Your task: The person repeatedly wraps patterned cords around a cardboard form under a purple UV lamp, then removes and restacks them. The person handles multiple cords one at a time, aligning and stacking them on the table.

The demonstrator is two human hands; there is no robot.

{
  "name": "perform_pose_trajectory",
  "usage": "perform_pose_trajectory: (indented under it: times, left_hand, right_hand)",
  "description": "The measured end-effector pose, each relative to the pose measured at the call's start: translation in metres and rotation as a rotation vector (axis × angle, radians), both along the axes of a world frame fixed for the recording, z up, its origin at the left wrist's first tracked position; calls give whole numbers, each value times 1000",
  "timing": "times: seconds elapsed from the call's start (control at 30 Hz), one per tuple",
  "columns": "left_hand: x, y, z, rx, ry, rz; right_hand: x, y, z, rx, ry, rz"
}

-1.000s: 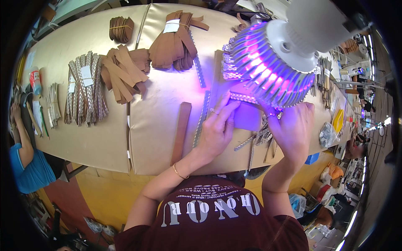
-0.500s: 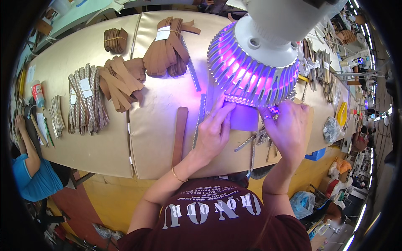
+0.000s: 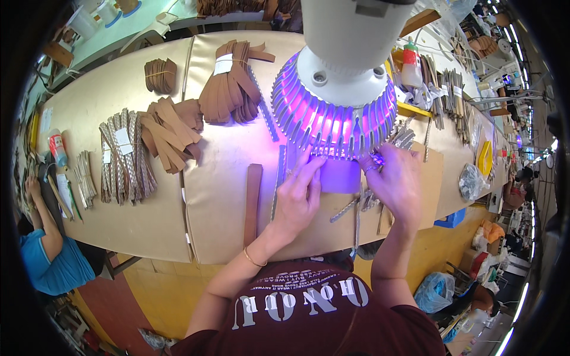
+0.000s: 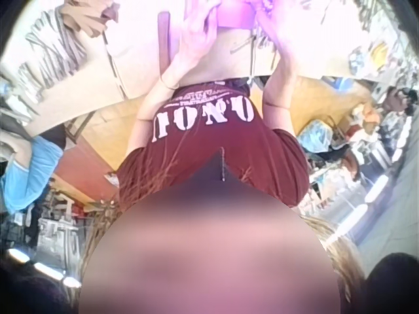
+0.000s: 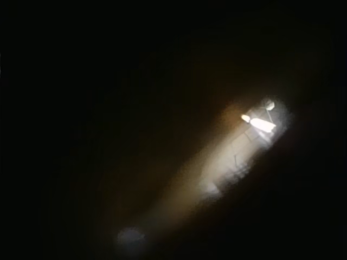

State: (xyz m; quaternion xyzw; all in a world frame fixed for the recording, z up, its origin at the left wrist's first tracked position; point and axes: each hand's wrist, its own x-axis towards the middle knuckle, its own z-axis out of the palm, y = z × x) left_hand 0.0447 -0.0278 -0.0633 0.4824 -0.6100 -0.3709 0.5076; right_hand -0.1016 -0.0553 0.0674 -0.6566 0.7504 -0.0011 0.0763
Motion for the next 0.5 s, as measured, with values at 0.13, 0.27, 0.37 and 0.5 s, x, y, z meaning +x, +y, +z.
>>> perform_pose_trajectory:
  times: [0.13,0.27,0.37,0.5]
  left_hand:
    - [1,0,0,-2,-16,-2]
    - [5,0,6,-14,-59,-25]
    - [10,2,15,-120,-220,0]
    - [11,11,26,-227,-292,-31]
  right_hand:
    - [-4,-2,-6,-18,-67,21]
    - [-7,-6,-5,105,-169,-30]
    - [-4,-6,-4,117,-86,17]
    - [9,-3,-7,-8,-146,69]
